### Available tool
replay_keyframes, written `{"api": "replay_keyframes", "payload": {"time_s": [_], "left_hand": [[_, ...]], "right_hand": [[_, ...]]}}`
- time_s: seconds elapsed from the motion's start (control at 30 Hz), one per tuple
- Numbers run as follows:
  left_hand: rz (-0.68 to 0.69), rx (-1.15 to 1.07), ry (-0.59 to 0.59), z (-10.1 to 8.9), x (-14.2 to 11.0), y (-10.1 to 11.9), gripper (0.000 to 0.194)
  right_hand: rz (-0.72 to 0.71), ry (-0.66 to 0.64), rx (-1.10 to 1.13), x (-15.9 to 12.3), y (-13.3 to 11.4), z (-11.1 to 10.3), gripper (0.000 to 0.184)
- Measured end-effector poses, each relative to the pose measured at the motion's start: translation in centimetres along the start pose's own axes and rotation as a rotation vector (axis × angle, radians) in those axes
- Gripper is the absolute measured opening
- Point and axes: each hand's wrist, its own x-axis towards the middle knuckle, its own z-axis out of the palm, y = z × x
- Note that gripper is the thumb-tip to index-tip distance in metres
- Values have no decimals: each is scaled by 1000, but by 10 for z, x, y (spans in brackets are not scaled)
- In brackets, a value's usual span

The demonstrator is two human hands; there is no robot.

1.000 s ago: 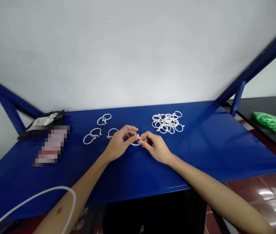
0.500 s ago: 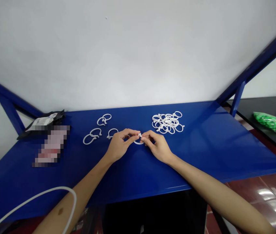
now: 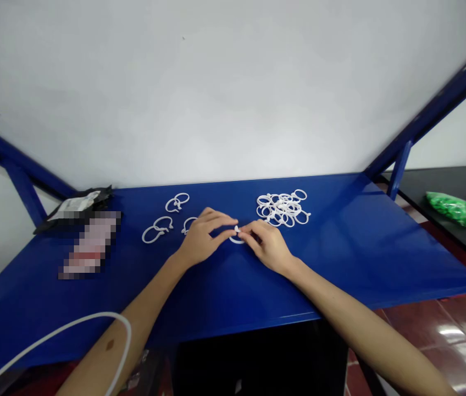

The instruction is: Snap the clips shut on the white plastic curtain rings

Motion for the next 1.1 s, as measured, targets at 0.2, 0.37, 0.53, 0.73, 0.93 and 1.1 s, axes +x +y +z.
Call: {"api": "replay_keyframes", "payload": {"time_s": [0.2, 0.37, 0.53, 0.73, 0.93, 1.1], "left_hand": [[-363, 580, 79, -32, 5, -58, 47], [-430, 715, -12, -39, -2, -79, 41], [-396, 718, -29, -40, -4, -75, 30], [-403, 693, 3, -42, -3, -68, 23], [-337, 498, 124, -40, 6, -33, 21], [-218, 168, 72, -28, 2, -1, 19]], "right_hand": [[50, 206, -388, 13, 15, -23, 21], [283, 341, -652, 15, 48, -57, 20], [444, 326, -770, 10, 66, -69, 22], [444, 344, -755, 10, 65, -69, 29], [142, 301, -607, 12, 37, -49, 23], [-29, 15, -311, 6, 3, -13, 29]]}}
